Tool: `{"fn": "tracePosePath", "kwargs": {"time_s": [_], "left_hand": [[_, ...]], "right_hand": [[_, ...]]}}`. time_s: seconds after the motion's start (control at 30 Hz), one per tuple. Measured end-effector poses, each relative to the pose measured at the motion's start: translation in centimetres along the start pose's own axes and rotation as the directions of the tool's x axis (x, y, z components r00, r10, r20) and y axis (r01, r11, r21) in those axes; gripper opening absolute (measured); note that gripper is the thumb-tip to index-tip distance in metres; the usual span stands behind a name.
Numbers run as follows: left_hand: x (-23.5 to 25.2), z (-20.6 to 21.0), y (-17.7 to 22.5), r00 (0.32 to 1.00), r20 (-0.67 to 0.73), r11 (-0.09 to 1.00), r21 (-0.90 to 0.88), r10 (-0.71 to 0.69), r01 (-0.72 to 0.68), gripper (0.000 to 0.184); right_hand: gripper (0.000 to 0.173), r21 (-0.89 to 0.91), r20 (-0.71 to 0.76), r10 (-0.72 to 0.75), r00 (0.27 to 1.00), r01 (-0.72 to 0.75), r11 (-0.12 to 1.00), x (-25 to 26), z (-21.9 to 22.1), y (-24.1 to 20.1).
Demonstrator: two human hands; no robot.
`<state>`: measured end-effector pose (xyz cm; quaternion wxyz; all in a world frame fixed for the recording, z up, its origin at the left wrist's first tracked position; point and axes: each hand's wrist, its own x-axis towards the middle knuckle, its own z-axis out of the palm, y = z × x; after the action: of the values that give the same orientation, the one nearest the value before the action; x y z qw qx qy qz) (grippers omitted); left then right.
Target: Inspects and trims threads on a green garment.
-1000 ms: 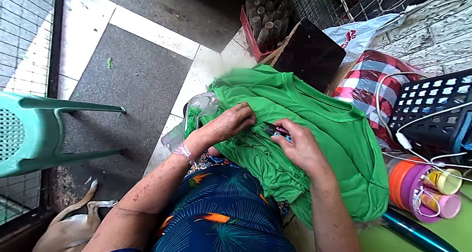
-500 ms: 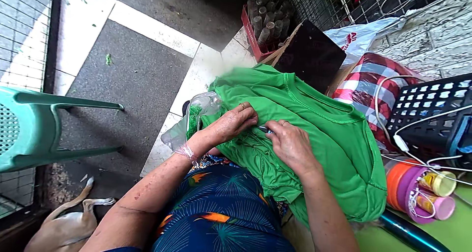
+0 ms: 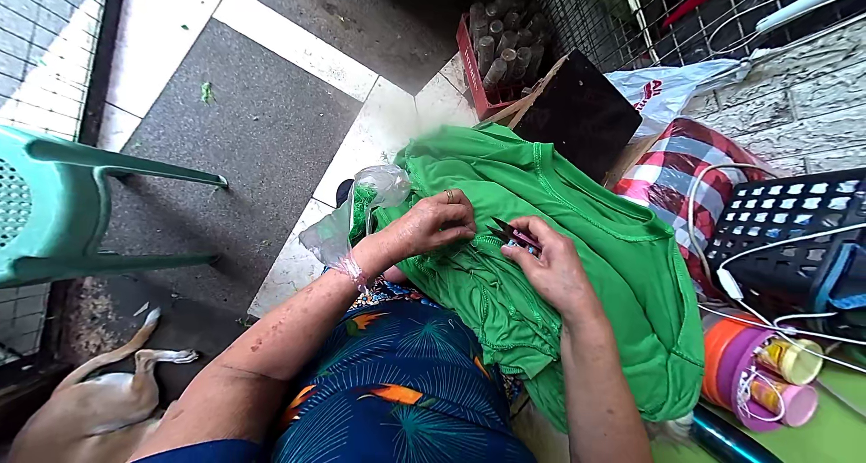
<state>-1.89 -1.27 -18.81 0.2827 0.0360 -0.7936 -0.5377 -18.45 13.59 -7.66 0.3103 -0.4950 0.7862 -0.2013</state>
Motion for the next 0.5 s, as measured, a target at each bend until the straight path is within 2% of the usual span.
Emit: {"fn": "tracePosePath", "kwargs": {"time_s": [0.13,0.37,0.5], "left_hand": [[0.0,-0.3,0.0,0.999,0.029,0.999,0.015,-0.038,0.038,0.016],[0.0,-0.2,0.2,0.997,0.017,0.997,-0.023,-0.078,0.078,0.017],[-0.4,-0.1,0.9,0.989,0.001,0.989,-0.02,-0.148,0.148,0.014]], "right_hand": [[0.021,-0.17,0.019,-0.092,0.996,0.094,0.981,0.0,0.3,-0.4],[0.018,-0.385,0.078,-0.054,0.996,0.08,0.919,0.4,0.9,-2.6],[0.014,-0.42,0.086,-0.072,0.994,0.101,0.902,0.6,1.4,-2.6]]}}
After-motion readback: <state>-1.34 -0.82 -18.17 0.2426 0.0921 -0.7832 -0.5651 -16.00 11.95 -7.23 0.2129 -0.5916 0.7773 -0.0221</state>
